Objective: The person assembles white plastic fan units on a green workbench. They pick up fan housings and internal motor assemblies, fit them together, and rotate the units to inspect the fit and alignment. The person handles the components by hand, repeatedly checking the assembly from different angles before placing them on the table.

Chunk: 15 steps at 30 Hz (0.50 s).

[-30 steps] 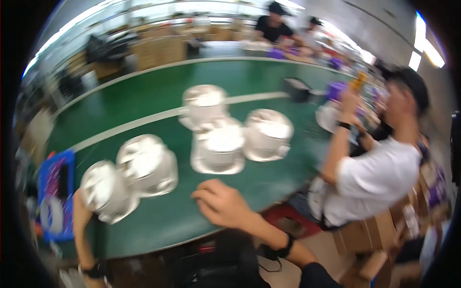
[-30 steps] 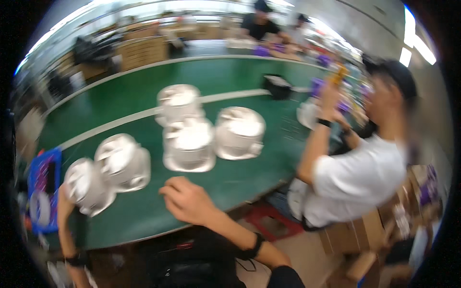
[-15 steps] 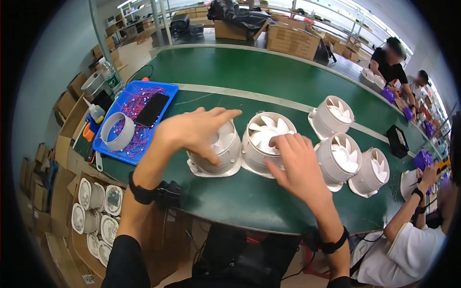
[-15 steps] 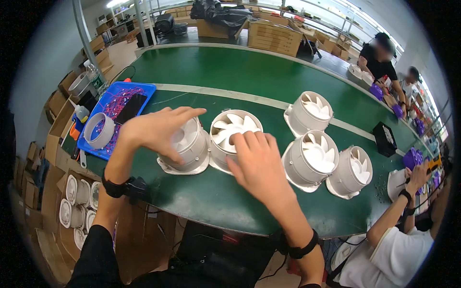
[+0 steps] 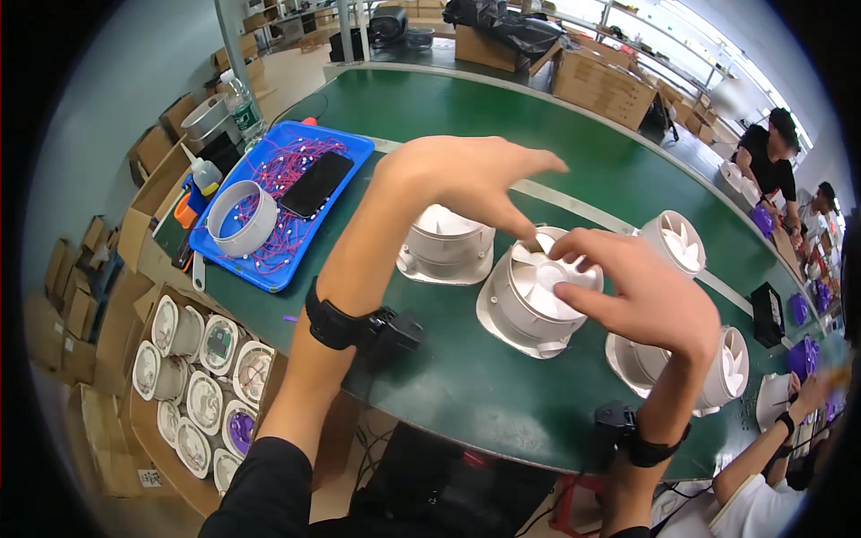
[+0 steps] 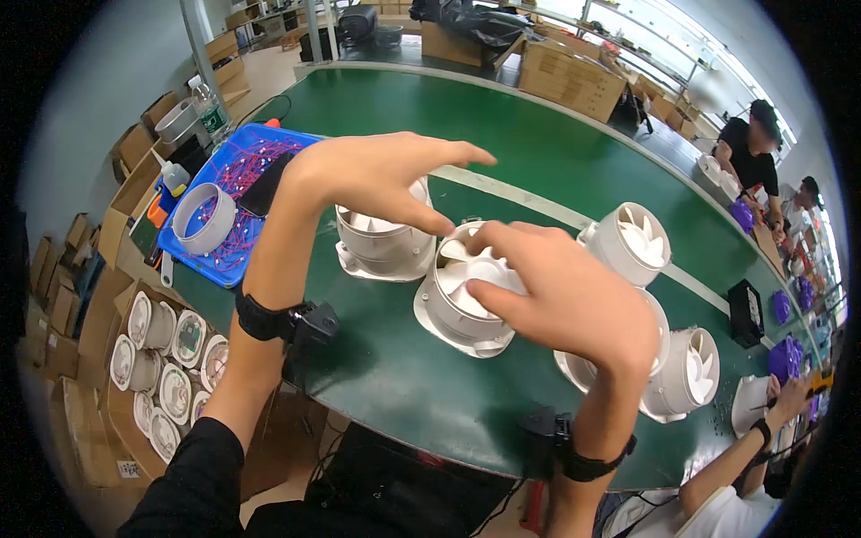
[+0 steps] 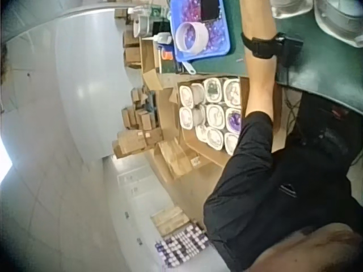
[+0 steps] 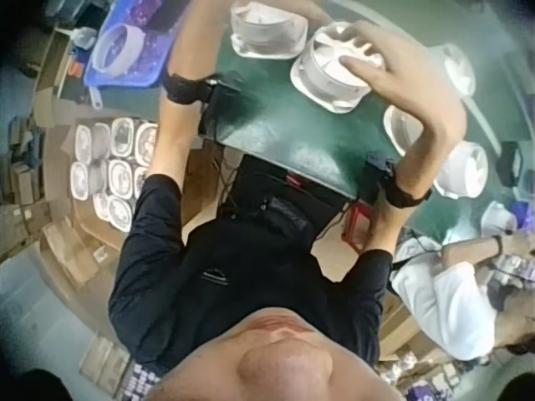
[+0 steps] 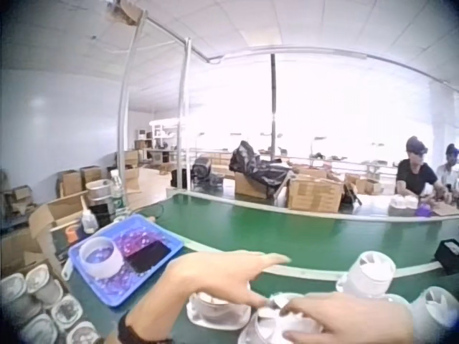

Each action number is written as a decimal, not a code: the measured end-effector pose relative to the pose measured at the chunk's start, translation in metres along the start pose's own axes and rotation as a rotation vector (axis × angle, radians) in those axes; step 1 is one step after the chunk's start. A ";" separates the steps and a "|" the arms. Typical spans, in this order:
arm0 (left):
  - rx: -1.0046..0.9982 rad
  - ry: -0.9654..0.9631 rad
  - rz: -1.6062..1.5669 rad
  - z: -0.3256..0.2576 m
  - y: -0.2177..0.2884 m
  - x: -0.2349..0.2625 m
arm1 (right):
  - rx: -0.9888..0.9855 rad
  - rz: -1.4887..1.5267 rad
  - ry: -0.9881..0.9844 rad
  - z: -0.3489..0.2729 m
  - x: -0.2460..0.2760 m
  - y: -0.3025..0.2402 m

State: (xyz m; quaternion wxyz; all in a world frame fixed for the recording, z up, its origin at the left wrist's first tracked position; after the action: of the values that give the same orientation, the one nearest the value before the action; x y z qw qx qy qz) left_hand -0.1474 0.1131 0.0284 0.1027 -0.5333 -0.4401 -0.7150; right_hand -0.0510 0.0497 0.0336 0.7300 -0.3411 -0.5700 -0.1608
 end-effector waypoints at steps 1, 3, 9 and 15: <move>-0.004 -0.009 -0.033 0.001 0.006 -0.004 | -0.035 -0.004 -0.010 -0.001 0.002 0.005; -0.029 -0.080 -0.085 0.005 0.016 -0.018 | -0.105 -0.051 -0.011 -0.006 0.010 0.007; -0.143 -0.239 0.025 0.016 0.043 -0.076 | -0.302 -0.080 0.087 -0.036 0.041 0.019; 0.086 0.050 0.394 0.015 0.064 -0.104 | -0.380 0.061 -0.035 -0.069 0.044 0.050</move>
State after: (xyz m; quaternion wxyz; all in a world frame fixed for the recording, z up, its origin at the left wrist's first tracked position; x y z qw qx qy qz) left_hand -0.0548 0.0524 -0.0266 0.2744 -0.5864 -0.3546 -0.6746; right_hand 0.0433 0.0454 0.0512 0.6472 -0.4927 -0.5312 -0.2372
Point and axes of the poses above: each hand's wrist, its own z-axis towards the middle knuckle, its own x-axis out of the back of the hand, y = z × x, the point moved 10 cm from there along z, towards the middle knuckle, and after that the axes turned 10 degrees about -z, right-handed, at the moved point
